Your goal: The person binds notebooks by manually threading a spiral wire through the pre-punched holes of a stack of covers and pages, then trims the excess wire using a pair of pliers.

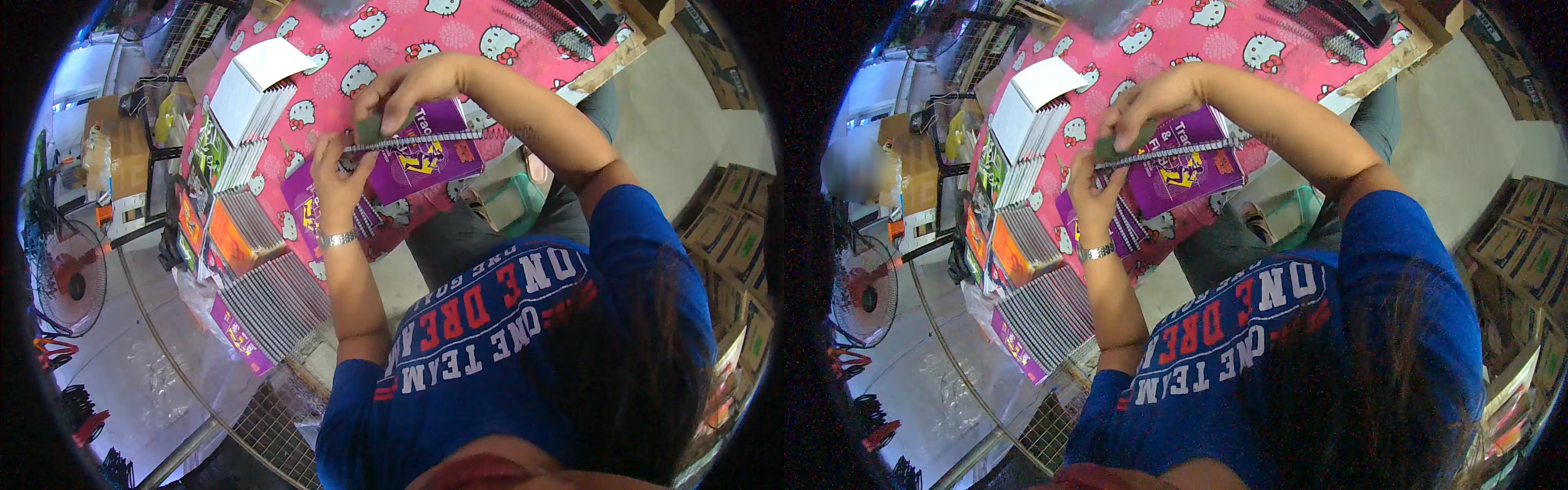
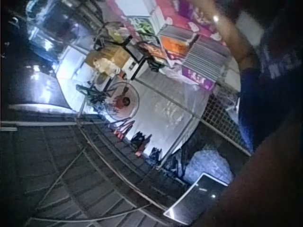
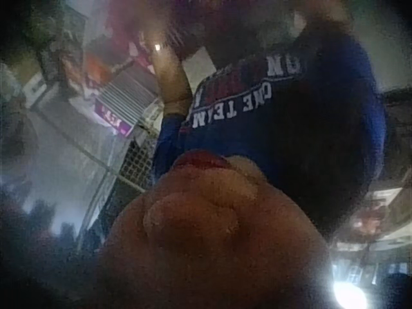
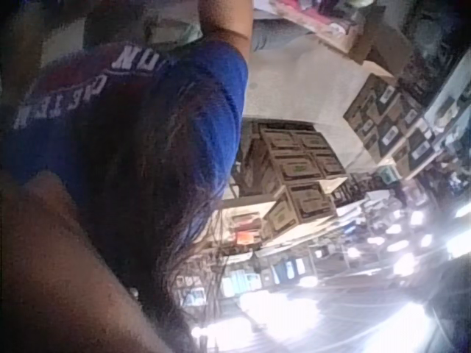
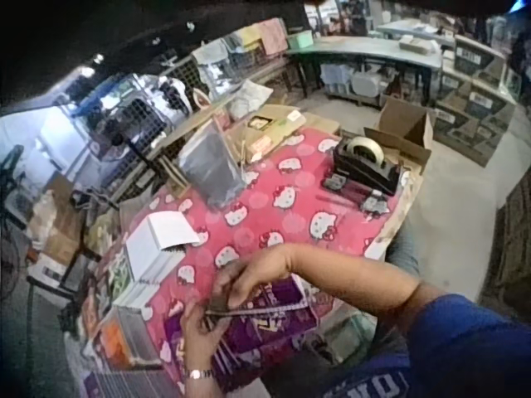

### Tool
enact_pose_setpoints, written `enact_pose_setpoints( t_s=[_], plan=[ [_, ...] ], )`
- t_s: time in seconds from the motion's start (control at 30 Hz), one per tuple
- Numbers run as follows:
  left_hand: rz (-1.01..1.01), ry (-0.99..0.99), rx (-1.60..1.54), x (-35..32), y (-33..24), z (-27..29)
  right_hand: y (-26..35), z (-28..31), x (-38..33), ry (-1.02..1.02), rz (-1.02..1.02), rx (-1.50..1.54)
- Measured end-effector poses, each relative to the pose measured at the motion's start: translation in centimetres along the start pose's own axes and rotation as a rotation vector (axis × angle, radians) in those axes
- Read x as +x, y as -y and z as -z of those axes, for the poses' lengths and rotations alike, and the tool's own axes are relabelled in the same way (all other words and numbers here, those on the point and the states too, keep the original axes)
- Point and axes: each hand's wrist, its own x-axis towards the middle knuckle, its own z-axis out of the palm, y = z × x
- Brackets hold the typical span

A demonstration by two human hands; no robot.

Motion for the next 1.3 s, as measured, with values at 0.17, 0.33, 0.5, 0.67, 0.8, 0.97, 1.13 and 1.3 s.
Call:
enact_pose_setpoints(
  t_s=[0.17, 0.33, 0.5, 0.67, 0.8, 0.97, 1.13, 1.3],
  plan=[
    [0.071, 0.026, -0.136, 0.1, 0.2, -0.1, 0.0, -0.8, -0.1, 0.02, 0.192, 0.253],
    [0.144, 0.008, -0.207, 0.2, 0.2, -0.4, -0.3, 0.6, 1.2, -0.098, -0.061, -0.349],
    [0.096, 0.079, -0.188, 0.2, 1.6, -0.3, -1.6, 3.0, 0.9, -0.18, -0.389, -0.666],
    [0.381, -0.028, -0.421, -0.5, -0.3, -0.9, -6.6, 7.0, -7.5, -0.901, -0.479, -1.503],
    [0.415, -0.258, -0.476, -2.9, -0.4, -1.2, -10.5, 2.5, -12.8, -1.141, -0.018, -1.426],
    [0.242, -0.494, -0.487, -2.6, -1.5, -3.5, -13.6, -7.2, -16.9, -1.101, -0.384, -1.555],
    [0.321, -0.342, -0.431, -3.3, 0.4, -2.3, -9.9, -10.3, -11.7, -1.287, -0.019, -1.12],
    [0.392, -0.339, -0.417, -2.6, -1.4, -3.3, -5.4, -12.3, -4.0, -0.971, 0.221, -1.18]
  ],
)
